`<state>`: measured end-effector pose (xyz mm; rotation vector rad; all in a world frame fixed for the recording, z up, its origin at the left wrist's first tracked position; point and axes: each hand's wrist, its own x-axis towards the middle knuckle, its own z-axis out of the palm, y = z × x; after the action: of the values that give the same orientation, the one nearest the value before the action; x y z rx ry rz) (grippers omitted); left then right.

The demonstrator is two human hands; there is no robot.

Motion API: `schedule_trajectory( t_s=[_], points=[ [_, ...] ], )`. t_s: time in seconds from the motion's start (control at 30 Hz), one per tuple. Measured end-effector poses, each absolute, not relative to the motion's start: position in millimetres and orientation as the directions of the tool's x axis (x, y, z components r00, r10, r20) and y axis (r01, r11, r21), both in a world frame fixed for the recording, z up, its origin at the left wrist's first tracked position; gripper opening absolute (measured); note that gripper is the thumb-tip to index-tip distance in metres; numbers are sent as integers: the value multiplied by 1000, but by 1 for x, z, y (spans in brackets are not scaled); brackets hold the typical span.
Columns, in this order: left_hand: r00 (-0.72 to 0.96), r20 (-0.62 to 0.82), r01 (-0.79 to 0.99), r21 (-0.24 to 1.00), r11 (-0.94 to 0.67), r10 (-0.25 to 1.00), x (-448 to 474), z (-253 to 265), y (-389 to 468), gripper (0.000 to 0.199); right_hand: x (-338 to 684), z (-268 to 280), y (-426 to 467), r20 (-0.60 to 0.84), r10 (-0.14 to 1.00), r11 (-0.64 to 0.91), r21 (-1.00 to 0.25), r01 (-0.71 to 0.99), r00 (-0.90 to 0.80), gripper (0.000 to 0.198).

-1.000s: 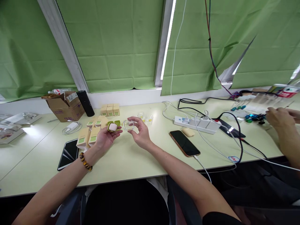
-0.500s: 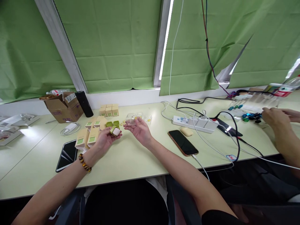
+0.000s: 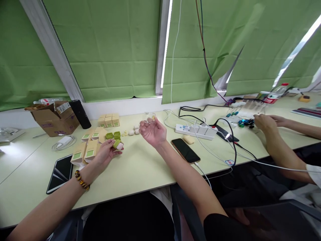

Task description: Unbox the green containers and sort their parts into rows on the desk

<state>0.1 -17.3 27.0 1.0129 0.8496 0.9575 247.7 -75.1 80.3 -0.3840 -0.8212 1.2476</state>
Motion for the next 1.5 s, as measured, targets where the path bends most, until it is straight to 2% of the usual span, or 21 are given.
schedule_trajectory(
  t_s=[0.13,0.23,0.3,0.33,0.4,0.47,0.6,0.83,0.97,1.23,1.5],
  points=[
    [328,-132,-252,942,222,935,-1,25,-15,10,278,88,-52,380,882,471,-740,-481,278,35],
    [322,-127,-253,943,215,938,-1,25,-15,9,307,89,-24,425,810,517,-842,-152,403,34],
    [318,-124,-247,946,208,940,-1,25,-14,9,326,91,-4,451,769,400,-892,210,452,23],
    [316,-123,-243,948,205,941,0,25,-14,9,334,92,5,440,768,264,-879,396,465,16],
    [315,-120,-235,951,200,942,0,24,-13,9,349,95,23,369,813,-75,-701,709,451,12],
    [312,-118,-229,954,195,943,0,24,-13,10,358,95,38,301,848,-168,-627,760,436,9],
    [304,-126,-222,955,199,944,2,26,-14,13,364,84,63,172,898,-255,-547,797,406,11],
    [313,-114,-213,959,187,943,3,25,-15,14,366,64,92,5,926,-330,-477,815,378,59],
    [316,-116,-205,961,187,942,3,26,-16,14,367,59,96,-49,939,-325,-456,829,341,75],
    [321,-113,-195,964,182,940,2,25,-15,15,355,54,95,-57,951,-296,-441,847,303,86],
    [308,-121,-177,967,182,944,1,26,-15,15,348,67,77,35,949,-263,-459,848,313,72]
  ],
)
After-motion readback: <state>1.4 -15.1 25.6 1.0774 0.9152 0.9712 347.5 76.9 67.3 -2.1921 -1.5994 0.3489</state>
